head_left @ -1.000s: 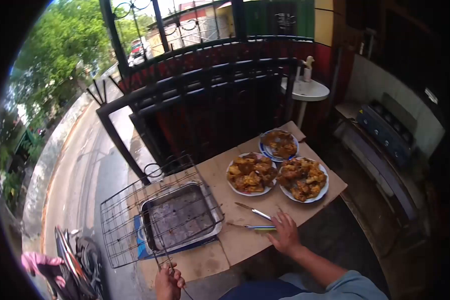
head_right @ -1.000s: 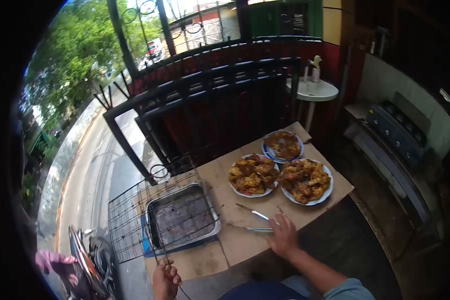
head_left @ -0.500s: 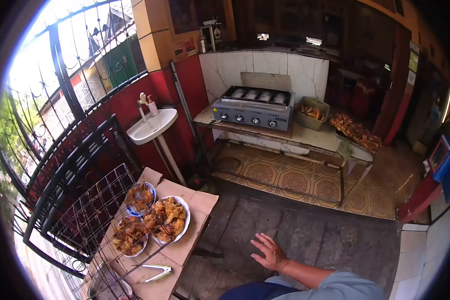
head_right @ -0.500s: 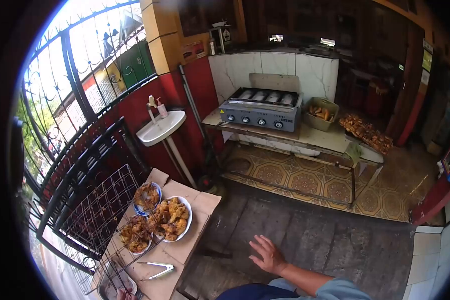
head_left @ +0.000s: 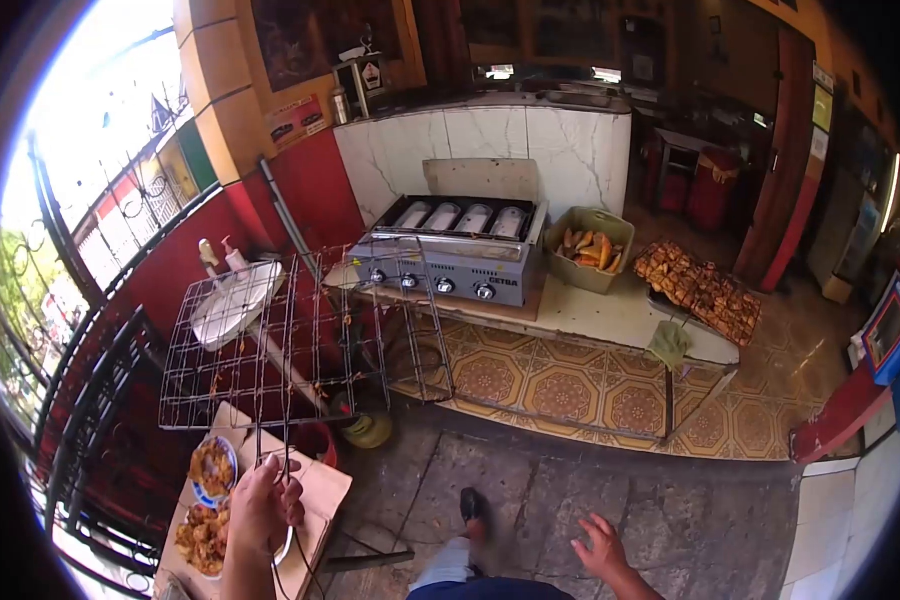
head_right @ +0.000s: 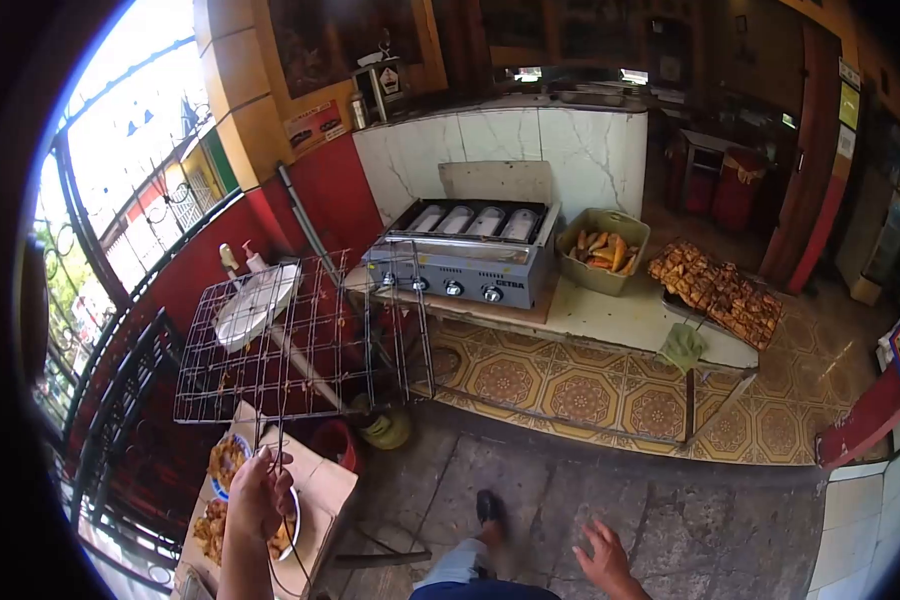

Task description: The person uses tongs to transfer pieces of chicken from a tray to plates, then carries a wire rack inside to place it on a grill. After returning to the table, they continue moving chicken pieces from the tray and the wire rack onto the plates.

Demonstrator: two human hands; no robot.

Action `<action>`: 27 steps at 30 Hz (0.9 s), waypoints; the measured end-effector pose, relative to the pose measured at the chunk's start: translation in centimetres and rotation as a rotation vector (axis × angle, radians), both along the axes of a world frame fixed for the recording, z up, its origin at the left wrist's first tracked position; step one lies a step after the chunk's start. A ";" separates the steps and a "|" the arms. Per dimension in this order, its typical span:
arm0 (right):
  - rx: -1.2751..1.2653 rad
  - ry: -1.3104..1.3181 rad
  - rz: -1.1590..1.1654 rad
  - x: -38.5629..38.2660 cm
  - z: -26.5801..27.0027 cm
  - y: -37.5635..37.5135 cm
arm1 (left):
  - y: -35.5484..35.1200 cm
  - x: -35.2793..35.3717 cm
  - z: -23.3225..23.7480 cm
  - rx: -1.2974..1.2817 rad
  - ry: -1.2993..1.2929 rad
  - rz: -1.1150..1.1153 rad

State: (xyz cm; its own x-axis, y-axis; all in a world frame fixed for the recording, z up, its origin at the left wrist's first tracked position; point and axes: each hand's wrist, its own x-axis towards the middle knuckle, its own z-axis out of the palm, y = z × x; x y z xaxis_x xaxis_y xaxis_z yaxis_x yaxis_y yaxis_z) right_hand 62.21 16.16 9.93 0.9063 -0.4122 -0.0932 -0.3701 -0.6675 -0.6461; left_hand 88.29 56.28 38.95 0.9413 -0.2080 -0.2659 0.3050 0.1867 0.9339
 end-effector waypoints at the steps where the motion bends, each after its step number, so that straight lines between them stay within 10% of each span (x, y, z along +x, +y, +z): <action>1: 0.052 0.025 -0.021 0.6 -1.2 -0.5 | -2.0 2.4 0.4 0.015 -0.001 -0.022; 6: 0.455 0.218 -0.074 0.8 -16.8 -7.3 | -10.5 18.4 -0.9 -0.078 0.003 -0.176; 15: 0.219 0.392 -0.330 3.0 -10.0 -13.6 | -25.1 44.4 -4.2 -0.014 0.150 -0.559; 27: 0.318 0.332 -0.487 11.7 -9.7 -16.1 | -32.9 53.6 -9.7 -0.005 0.260 -0.629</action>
State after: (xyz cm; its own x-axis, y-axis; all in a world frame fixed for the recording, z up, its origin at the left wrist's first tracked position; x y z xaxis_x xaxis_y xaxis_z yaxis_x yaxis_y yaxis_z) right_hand 73.87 0.02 0.28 0.5260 -0.6734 -0.5194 -0.7940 -0.1701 -0.5836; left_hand 141.93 23.35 29.24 0.5462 -0.6970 -0.4645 0.5712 -0.0956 0.8152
